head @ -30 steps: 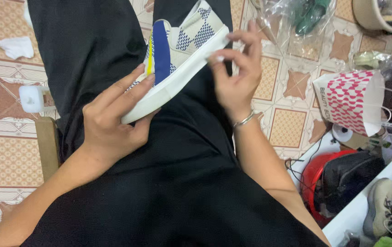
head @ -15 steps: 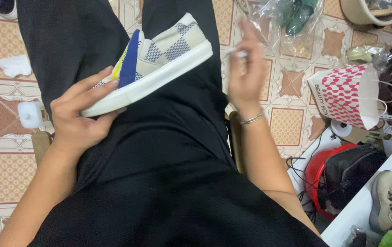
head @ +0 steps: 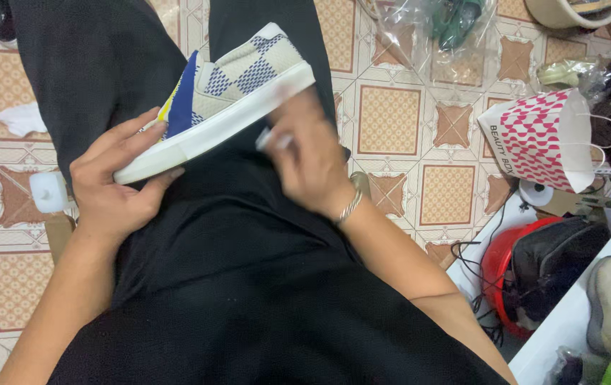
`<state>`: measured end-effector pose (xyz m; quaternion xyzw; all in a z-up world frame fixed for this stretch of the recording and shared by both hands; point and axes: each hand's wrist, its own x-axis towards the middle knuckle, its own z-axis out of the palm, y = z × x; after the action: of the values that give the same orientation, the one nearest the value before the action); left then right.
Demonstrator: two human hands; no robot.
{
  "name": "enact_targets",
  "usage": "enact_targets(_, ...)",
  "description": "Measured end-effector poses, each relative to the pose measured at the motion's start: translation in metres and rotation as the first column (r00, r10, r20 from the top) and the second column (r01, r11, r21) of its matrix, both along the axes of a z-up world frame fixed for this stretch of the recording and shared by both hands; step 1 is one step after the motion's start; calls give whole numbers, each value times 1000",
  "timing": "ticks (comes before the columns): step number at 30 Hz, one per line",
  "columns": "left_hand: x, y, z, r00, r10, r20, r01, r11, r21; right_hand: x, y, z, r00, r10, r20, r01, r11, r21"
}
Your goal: The person cleans a white slip-on shoe with blue and yellow accents using a white cloth. They wipe the sole, sides, and upper parts of the shoe repeatedly while seated on the floor.
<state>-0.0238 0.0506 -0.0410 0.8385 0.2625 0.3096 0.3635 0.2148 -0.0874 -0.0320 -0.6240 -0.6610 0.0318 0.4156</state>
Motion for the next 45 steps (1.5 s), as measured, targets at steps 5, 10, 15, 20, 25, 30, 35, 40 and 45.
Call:
enact_targets(5,8,-2,15,997,39,-72,-33,997,75,-21,-18,-15,635,311,-707,-484,874,-51)
enact_targets(10,3,-4,4,992,69,-110,-39,966,255,34,-14,-50,501,-46,-864,311,941,130)
enact_targets(15,-5,9,12,999,37,-40,-17,901,434,67,-19,-81,168,-163,-972,621,783,-24)
enact_targets(20,-15,37,12,979,189,71,-200,871,449,67,-16,-87,263,-92,-960,492,869,51)
enact_targets(25,-22,58,-6,911,346,223,-348,937,-31,60,-7,-81,344,-157,-926,447,894,14)
enact_targets(30,-29,73,-23,900,326,289,-274,940,-204,50,-4,-70,434,-270,-859,471,882,-39)
enact_targets(35,-38,73,-40,910,283,304,-226,951,-210,44,8,-61,240,-201,-950,448,891,-75)
enact_targets(40,-14,43,-43,910,85,405,35,959,-280,42,43,-25,-121,-34,-992,360,930,-76)
enact_targets(45,31,13,-35,966,-182,182,209,968,-139,21,67,15,-26,360,-933,346,879,329)
